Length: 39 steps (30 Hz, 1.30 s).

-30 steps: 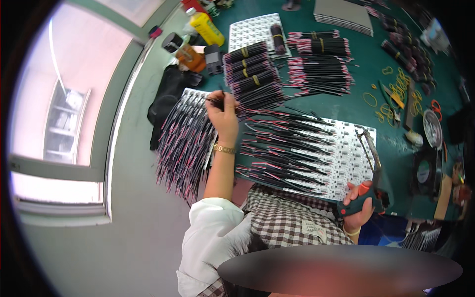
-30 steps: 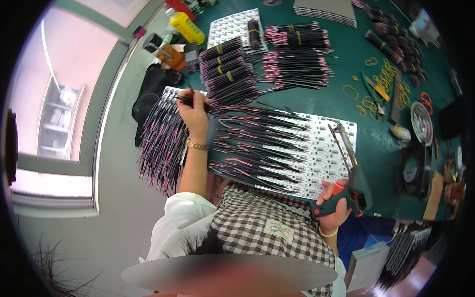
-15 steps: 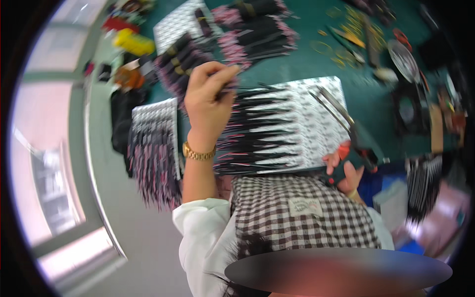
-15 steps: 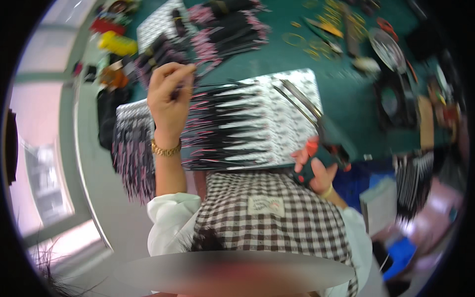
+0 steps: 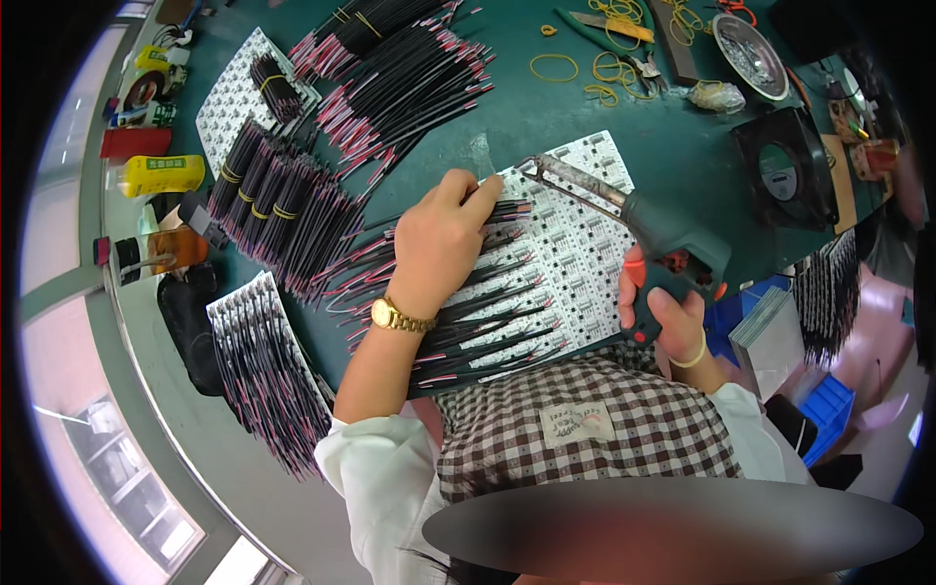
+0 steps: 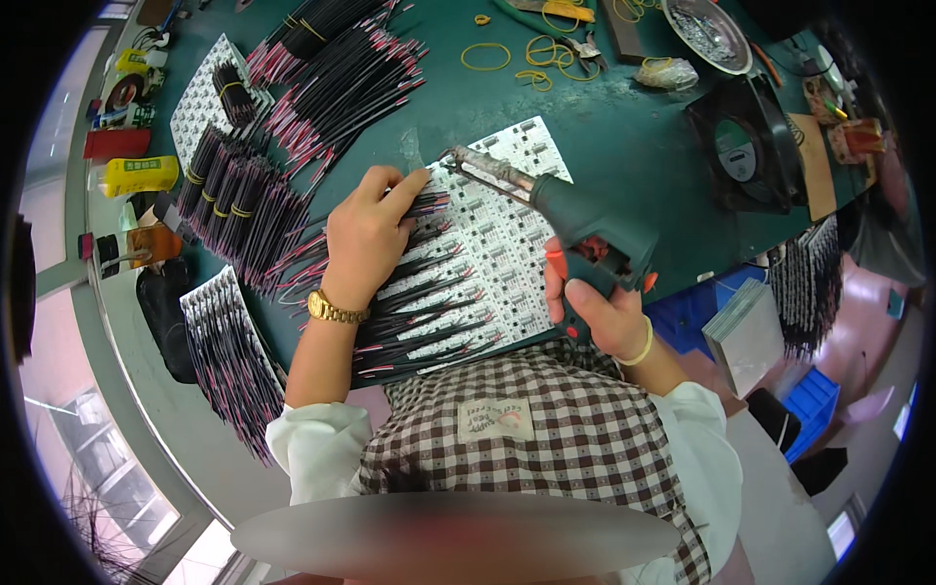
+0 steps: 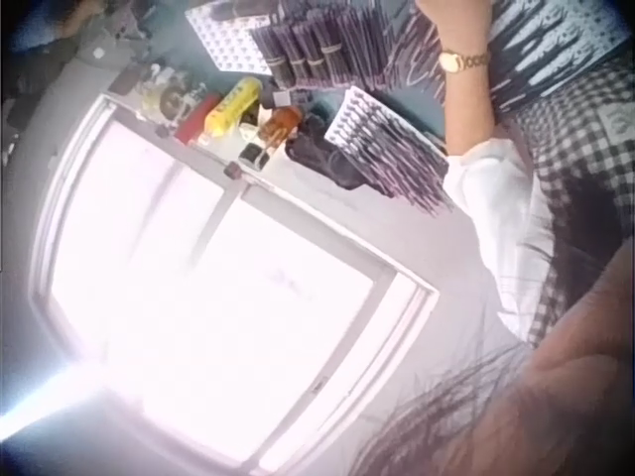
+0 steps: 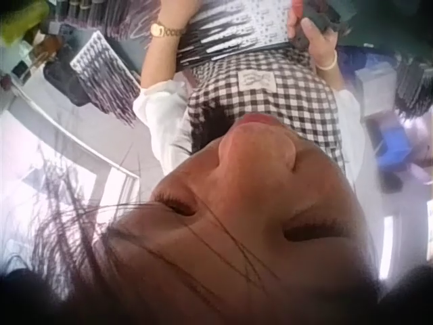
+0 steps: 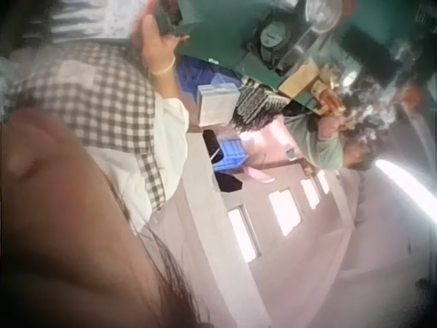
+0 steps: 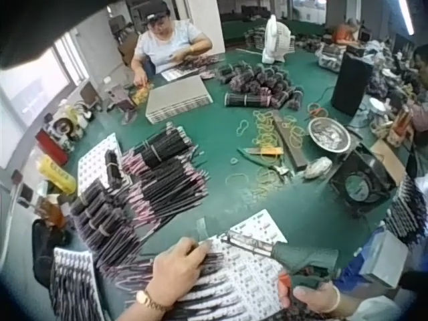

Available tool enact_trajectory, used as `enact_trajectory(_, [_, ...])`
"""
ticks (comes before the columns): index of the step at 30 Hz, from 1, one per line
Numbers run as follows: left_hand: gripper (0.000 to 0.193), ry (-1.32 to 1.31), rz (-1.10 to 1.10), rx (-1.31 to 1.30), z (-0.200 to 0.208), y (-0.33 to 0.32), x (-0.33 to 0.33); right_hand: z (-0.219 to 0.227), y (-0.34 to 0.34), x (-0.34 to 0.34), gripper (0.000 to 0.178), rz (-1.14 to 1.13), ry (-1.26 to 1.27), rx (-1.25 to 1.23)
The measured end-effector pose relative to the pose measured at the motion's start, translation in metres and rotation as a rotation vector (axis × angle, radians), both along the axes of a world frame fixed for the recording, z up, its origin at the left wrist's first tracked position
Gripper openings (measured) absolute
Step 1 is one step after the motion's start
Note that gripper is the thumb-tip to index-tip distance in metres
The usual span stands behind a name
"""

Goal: The person solders multiple sets of black and red wires onto points on a large array of circuit boards using a soldering iron and solder.

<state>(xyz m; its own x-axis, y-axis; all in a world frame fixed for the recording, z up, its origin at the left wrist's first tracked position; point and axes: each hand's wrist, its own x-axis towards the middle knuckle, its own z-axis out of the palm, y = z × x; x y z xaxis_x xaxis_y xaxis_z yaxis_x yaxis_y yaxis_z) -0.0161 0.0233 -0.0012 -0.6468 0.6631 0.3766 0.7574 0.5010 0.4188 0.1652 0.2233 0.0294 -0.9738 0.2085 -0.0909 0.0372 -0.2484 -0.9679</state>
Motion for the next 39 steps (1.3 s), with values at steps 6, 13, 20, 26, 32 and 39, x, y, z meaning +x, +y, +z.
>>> enact_trajectory(6, [0.048,0.102,0.001,-0.052,0.001,-0.001,0.01,0.002,0.002,0.006,0.047,0.125,-0.051,0.05])
enact_trajectory(13, [0.033,0.3,-0.02,-0.102,0.005,0.006,0.011,0.014,0.007,0.003,0.029,0.186,-0.092,0.23])
enact_trajectory(20, [0.037,0.237,0.016,-0.168,0.007,0.009,0.018,0.013,0.011,0.002,0.017,0.221,-0.049,0.683])
enact_trajectory(26, [0.033,0.29,0.001,-0.161,0.002,0.008,0.017,0.011,0.013,0.008,0.019,0.227,-0.106,0.657])
enact_trajectory(32, [0.033,0.271,0.006,-0.132,0.001,0.01,0.014,0.009,0.017,0.007,0.027,0.231,-0.117,0.584])
enact_trajectory(39, [0.031,0.191,0.0,-0.078,0.004,0.009,0.013,0.018,0.015,-0.004,0.023,0.242,-0.086,0.61])
